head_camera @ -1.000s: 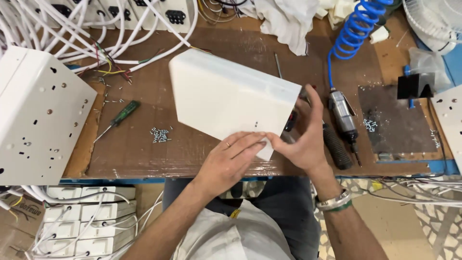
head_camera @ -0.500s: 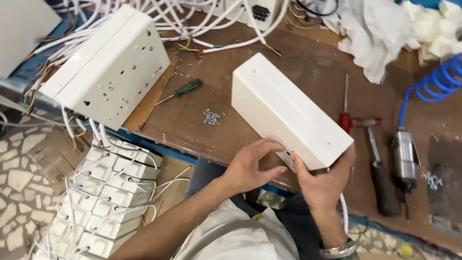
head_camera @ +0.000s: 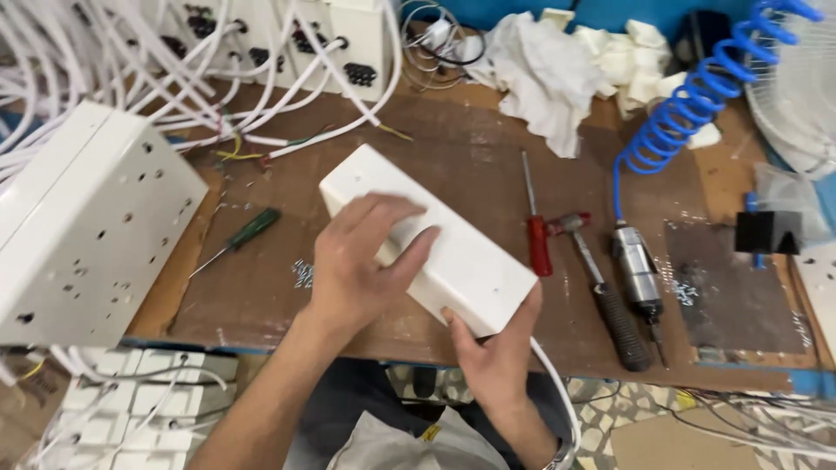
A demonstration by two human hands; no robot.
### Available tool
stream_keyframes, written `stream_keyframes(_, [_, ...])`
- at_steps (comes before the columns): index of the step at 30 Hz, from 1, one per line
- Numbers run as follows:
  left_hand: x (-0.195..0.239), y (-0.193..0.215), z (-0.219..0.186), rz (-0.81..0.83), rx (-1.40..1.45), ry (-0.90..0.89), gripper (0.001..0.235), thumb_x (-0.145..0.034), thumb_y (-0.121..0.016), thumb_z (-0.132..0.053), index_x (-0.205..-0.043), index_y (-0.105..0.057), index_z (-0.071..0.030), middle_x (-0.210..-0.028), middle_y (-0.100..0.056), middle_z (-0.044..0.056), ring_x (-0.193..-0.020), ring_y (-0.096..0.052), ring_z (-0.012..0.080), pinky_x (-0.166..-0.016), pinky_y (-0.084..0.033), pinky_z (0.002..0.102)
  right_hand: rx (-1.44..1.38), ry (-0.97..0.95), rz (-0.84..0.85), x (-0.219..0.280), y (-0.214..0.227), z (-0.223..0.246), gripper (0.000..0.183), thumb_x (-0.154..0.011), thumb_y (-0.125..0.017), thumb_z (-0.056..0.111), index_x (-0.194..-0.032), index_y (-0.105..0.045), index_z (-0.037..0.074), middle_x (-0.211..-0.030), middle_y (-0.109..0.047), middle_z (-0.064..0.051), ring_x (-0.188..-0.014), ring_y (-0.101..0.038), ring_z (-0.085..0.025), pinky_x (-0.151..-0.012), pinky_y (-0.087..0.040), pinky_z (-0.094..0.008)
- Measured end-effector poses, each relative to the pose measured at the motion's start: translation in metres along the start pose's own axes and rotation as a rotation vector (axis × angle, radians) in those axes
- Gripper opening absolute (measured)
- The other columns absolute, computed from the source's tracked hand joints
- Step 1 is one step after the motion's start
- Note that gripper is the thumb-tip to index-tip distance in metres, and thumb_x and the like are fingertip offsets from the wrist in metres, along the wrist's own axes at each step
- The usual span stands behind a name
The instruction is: The person assembles a white rectangular electrical enclosure at a workbench. They drill holes in the box with a power drill, tap it with a hammer, drive screws into the casing, thread a white cable through an opening, and fasten a small cover plate onto the box with a screwdriver.
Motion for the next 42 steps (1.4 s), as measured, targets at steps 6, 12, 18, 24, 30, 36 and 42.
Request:
stream_keyframes(6, [-0.02, -0.042, 0.029, 0.176, -0.26, -0.106, 0.021, -0.084, -0.082, -0.026, -0.092, -0.072, -0.009, -0.093, -0.076, 0.006, -0.086, -0.073, 0.0229, -0.098, -0.053, 0.04, 0.036, 0.005, -0.017, 0.0, -0.006, -0.006, 0.105, -0.077, -0.083, 0.018, -0.152, -0.014, -0.009, -0.141, -0.038, -0.028, -0.124, -0.053, -0.038, -0.101, -0.048, -0.046])
stream_keyframes(12, [-0.019, -0.039, 0.02, 0.179, -0.267, -0.107, 0.015, -0.085, -0.08, -0.02, -0.082, -0.072, -0.008, -0.083, -0.076, 0.003, -0.075, -0.071, 0.0217, -0.096, -0.053, 0.041, 0.013, -0.014, -0.014, 0.002, -0.005, -0.008, 0.107, -0.074, -0.085, 0.016, -0.152, -0.014, -0.005, -0.137, -0.043, -0.025, -0.12, -0.057, -0.036, -0.099, -0.05, -0.046])
stream_keyframes(18, [-0.021, -0.04, 0.019, 0.185, -0.276, -0.107, 0.012, -0.086, -0.079, -0.015, -0.082, -0.071, -0.007, -0.085, -0.076, 0.002, -0.076, -0.069, 0.0231, -0.094, -0.052, 0.039, 0.036, 0.003, -0.003, 0.002, -0.004, -0.009, 0.107, -0.076, -0.086, 0.022, -0.151, -0.016, -0.007, -0.137, -0.043, -0.025, -0.122, -0.056, -0.037, -0.101, -0.048, -0.047])
stream_keyframes(24, [-0.022, -0.038, 0.015, 0.185, -0.278, -0.104, 0.011, -0.086, -0.079, -0.012, -0.081, -0.071, -0.006, -0.085, -0.076, 0.002, -0.077, -0.069, 0.0219, -0.092, -0.052, 0.038, 0.03, -0.016, -0.004, 0.003, -0.004, -0.006, 0.108, -0.075, -0.087, 0.025, -0.152, -0.018, -0.005, -0.136, -0.045, -0.025, -0.119, -0.058, -0.037, -0.097, -0.05, -0.046])
stream_keyframes(30, [-0.024, -0.039, 0.018, 0.202, -0.258, -0.075, 0.009, -0.085, -0.078, -0.012, -0.08, -0.072, -0.007, -0.082, -0.076, 0.003, -0.073, -0.069, 0.0197, -0.088, -0.053, 0.038, -0.289, 0.19, 0.146, -0.031, 0.04, -0.023, 0.06, -0.095, -0.05, 0.046, -0.137, -0.043, 0.003, -0.131, -0.057, -0.016, -0.125, -0.056, -0.031, -0.109, -0.048, -0.053])
stream_keyframes(36, [-0.025, -0.04, 0.015, 0.193, -0.253, -0.048, 0.01, -0.082, -0.078, -0.011, -0.079, -0.07, -0.008, -0.083, -0.076, 0.001, -0.076, -0.07, 0.0188, -0.091, -0.053, 0.038, -0.191, 0.109, -0.088, -0.193, 0.085, -0.075, 0.029, -0.101, -0.051, 0.013, -0.124, -0.063, 0.0, -0.122, -0.067, -0.012, -0.103, -0.065, -0.022, -0.092, -0.054, -0.035])
stream_keyframes(42, [-0.027, -0.041, 0.012, 0.197, -0.246, 0.012, 0.005, -0.079, -0.075, -0.011, -0.079, -0.071, -0.009, -0.084, -0.077, 0.0, -0.079, -0.071, 0.0191, -0.094, -0.053, 0.04, 0.49, 0.179, -0.028, -0.345, 0.03, -0.249, 0.028, -0.082, -0.061, 0.001, -0.109, -0.07, 0.0, -0.126, -0.062, -0.02, -0.106, -0.062, -0.04, -0.091, -0.052, -0.045])
Point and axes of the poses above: each hand's wrist, its own x-axis away from the middle knuckle, its own y-axis out of the back of the hand, z = x × y, the point moved 1 cm from there along -x, towards the middle knuckle
